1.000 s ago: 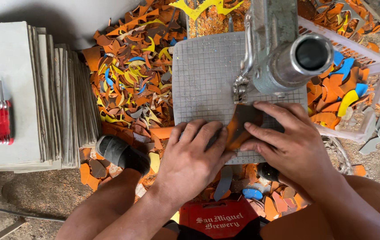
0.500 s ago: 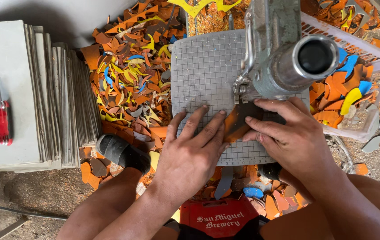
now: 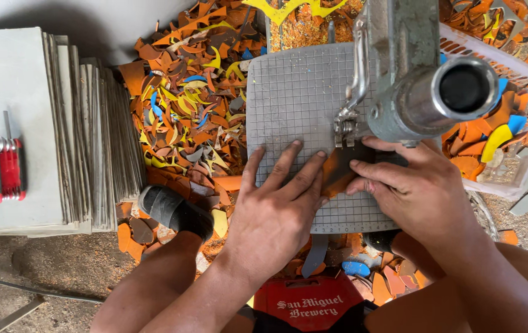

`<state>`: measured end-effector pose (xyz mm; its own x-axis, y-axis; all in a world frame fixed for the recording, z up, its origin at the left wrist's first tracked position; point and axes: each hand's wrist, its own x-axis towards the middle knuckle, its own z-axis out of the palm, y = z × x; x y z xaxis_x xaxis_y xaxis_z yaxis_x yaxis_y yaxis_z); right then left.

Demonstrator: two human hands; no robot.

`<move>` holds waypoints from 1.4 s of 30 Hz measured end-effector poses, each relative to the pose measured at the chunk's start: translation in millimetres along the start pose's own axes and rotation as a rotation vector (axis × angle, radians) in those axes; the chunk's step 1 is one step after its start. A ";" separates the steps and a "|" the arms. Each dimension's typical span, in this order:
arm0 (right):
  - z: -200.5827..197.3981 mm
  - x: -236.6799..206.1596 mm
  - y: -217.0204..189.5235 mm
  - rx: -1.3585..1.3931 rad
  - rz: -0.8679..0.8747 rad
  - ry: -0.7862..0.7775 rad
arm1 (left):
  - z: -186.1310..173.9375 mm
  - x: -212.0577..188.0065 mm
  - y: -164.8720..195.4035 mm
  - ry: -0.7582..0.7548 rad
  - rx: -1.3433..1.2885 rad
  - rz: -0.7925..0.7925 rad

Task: The person sits on the floor and uses a manual press cutting machine to cut small orange and yellow rubber pieces. They repeatedly place pieces under the blade, press the lever to cut, and remove the cut pieces.

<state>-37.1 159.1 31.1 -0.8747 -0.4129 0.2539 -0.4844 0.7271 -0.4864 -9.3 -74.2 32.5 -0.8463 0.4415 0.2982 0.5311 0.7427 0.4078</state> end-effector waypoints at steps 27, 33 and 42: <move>-8.9 25.5 36.0 -0.058 0.004 -0.123 | 31.2 4.9 16.9 0.112 -0.064 -0.160; -13.5 35.6 35.5 0.069 0.146 -0.137 | 37.1 9.9 19.3 0.140 -0.064 -0.178; -15.9 53.6 42.3 -0.030 0.049 -0.164 | 45.7 17.7 27.0 0.177 -0.034 -0.227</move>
<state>-104.7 176.4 37.5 -0.8841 -0.4586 0.0897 -0.4436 0.7636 -0.4691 -11.8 -23.3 9.3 -0.9248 0.1695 0.3407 0.3330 0.7937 0.5091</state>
